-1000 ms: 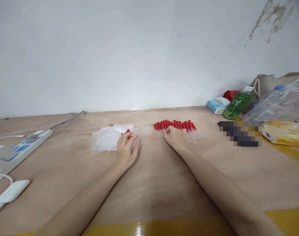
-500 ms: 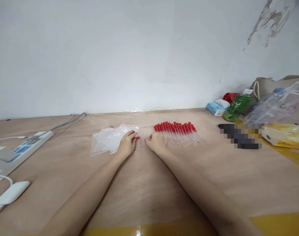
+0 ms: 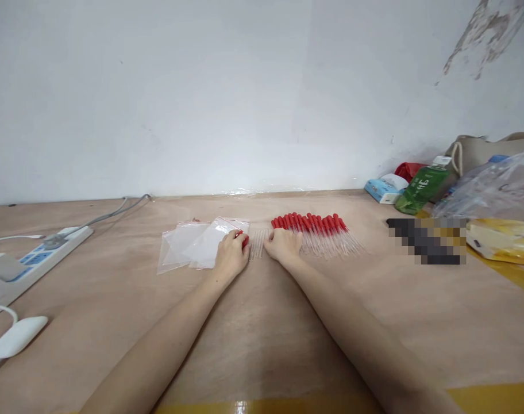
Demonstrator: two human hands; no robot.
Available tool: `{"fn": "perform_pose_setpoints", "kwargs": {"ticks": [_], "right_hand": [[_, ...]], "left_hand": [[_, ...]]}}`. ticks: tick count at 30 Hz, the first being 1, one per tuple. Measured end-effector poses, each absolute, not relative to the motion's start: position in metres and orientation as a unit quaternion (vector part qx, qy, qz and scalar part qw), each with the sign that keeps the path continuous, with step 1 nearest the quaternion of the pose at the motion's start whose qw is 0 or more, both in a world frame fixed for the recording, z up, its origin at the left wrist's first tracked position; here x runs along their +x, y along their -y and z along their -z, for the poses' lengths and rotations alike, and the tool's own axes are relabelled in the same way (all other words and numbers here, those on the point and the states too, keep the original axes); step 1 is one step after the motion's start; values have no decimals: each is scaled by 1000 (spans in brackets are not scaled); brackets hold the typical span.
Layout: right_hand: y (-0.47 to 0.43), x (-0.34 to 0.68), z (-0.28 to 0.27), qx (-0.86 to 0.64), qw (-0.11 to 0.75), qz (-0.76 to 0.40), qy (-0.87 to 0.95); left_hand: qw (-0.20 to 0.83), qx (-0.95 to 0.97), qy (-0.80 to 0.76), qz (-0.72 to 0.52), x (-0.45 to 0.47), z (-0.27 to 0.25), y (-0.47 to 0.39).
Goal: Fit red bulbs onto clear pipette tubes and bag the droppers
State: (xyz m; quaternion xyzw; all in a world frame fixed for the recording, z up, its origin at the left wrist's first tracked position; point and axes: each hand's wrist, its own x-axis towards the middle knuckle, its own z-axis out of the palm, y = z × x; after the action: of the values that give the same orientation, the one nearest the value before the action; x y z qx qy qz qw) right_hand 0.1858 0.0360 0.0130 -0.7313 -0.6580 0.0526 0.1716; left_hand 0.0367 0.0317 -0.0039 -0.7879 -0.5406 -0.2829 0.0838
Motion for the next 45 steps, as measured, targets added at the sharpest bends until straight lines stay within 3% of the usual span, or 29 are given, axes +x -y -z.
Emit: {"fn": "perform_pose_setpoints", "kwargs": {"ticks": [11,16,21,28,36,45], "right_hand": [[-33,173,-9,-712,177,-18,679],[-25,170,-9,-708,182,3,682],[-20,181,-5,-691,250,59,675],[16,229,15,-573,374,85,724],[52,266,14,-498,374,87,778],[49,259,18,-420,372,51,826]], "left_hand": [[148,-770,590,191,41,2,-30],[160,-766,580,228,41,6,-31],[179,-753,544,324,39,3,-30],[33,-754,390,527,36,-3,-7],[-139,-871,353,312,21,-2,37],[-141,-826,435,330,45,1,32]]}}
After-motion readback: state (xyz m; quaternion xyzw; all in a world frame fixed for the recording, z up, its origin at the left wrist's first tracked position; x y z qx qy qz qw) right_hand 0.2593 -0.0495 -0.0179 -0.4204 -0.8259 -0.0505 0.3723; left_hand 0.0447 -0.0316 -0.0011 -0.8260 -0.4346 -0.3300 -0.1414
